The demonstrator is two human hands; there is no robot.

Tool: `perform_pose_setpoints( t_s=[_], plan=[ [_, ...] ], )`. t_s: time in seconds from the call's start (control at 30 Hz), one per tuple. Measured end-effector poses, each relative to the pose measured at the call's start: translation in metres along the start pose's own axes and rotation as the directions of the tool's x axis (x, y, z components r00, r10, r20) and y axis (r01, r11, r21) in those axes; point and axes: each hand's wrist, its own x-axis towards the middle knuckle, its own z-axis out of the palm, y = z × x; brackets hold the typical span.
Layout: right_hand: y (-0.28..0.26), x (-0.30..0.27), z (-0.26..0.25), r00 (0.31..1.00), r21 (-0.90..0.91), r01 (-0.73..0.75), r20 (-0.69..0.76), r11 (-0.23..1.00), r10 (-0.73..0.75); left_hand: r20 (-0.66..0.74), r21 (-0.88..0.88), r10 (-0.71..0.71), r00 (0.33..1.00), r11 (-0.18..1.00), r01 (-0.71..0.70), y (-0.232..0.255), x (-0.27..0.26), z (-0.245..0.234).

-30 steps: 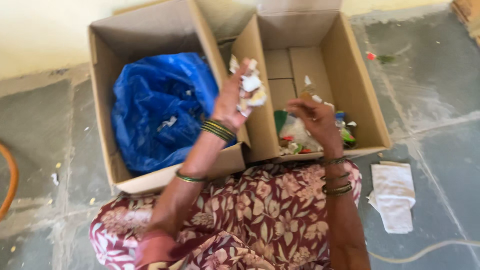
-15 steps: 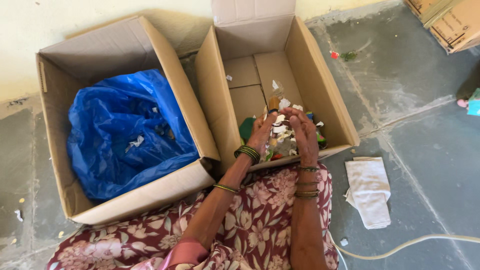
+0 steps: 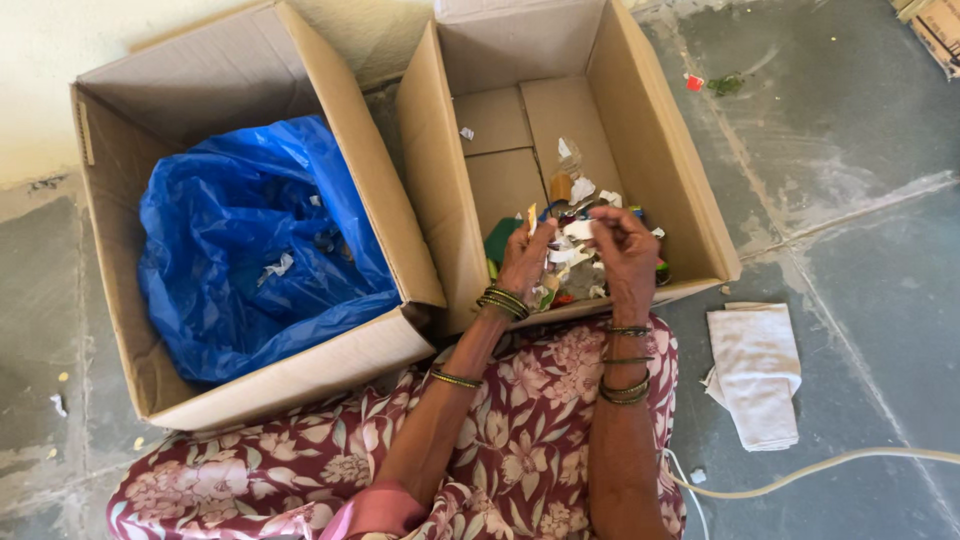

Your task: The person sits on the floor and sorts small pieces of paper and plastic waste from a blue bag into a cardboard box. They handle items one at a time, separating them by hand.

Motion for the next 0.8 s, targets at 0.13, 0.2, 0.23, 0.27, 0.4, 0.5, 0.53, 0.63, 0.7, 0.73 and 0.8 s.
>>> perform_pose_setpoints(
  t_s=[0.13, 0.2, 0.23, 0.27, 0.4, 0.5, 0.53, 0.63, 0.7, 0.73, 0.8],
  plan=[
    [0.000, 0.001, -0.003, 0.981, -0.096, 0.151, -0.108, 0.984, -0.161, -0.046, -0.049, -0.016, 0.999, 0.999, 0.014, -0.004, 0.003, -0.005],
    [-0.004, -0.002, -0.003, 0.969, -0.370, 0.222, -0.015, 0.902, -0.245, -0.071, -0.084, -0.002, 0.997, 0.996, -0.004, -0.006, 0.002, -0.006],
    [-0.006, -0.003, 0.000, 0.973, -0.404, 0.219, 0.022, 0.888, -0.231, -0.084, -0.102, 0.004, 0.996, 0.995, -0.013, -0.007, 0.001, -0.006],
    [-0.009, -0.005, 0.004, 0.975, -0.437, 0.216, 0.058, 0.873, -0.213, -0.098, -0.099, 0.031, 0.995, 0.994, -0.041, -0.008, 0.001, -0.008],
    [-0.024, -0.004, 0.014, 0.903, -0.436, 0.412, 0.314, 0.800, -0.294, -0.154, -0.095, 0.046, 0.987, 0.994, -0.061, -0.009, 0.000, -0.006],
    [-0.034, -0.010, 0.017, 0.919, -0.316, 0.303, 0.347, 0.899, -0.188, -0.151, -0.087, 0.040, 0.988, 0.995, -0.054, -0.005, -0.002, -0.007],
    [-0.037, -0.010, 0.017, 0.918, -0.297, 0.297, 0.351, 0.908, -0.186, -0.141, -0.082, 0.046, 0.989, 0.995, -0.058, -0.005, -0.003, -0.007],
    [-0.041, -0.012, 0.016, 0.921, -0.197, 0.257, 0.345, 0.946, -0.178, -0.155, -0.069, 0.003, 0.988, 0.998, -0.014, -0.006, -0.001, -0.006],
    [-0.041, -0.014, 0.017, 0.932, -0.071, 0.199, 0.323, 0.977, -0.166, -0.156, -0.097, 0.001, 0.988, 0.995, -0.017, -0.010, 0.002, -0.006],
    [-0.041, -0.014, 0.015, 0.945, -0.023, 0.168, 0.287, 0.986, -0.155, -0.157, -0.111, 0.001, 0.988, 0.994, -0.019, -0.012, 0.004, -0.006],
    [-0.038, -0.015, 0.010, 0.968, 0.077, 0.110, 0.216, 0.991, -0.124, -0.164, -0.111, -0.006, 0.986, 0.994, -0.012, -0.014, 0.005, -0.008]
  ],
)
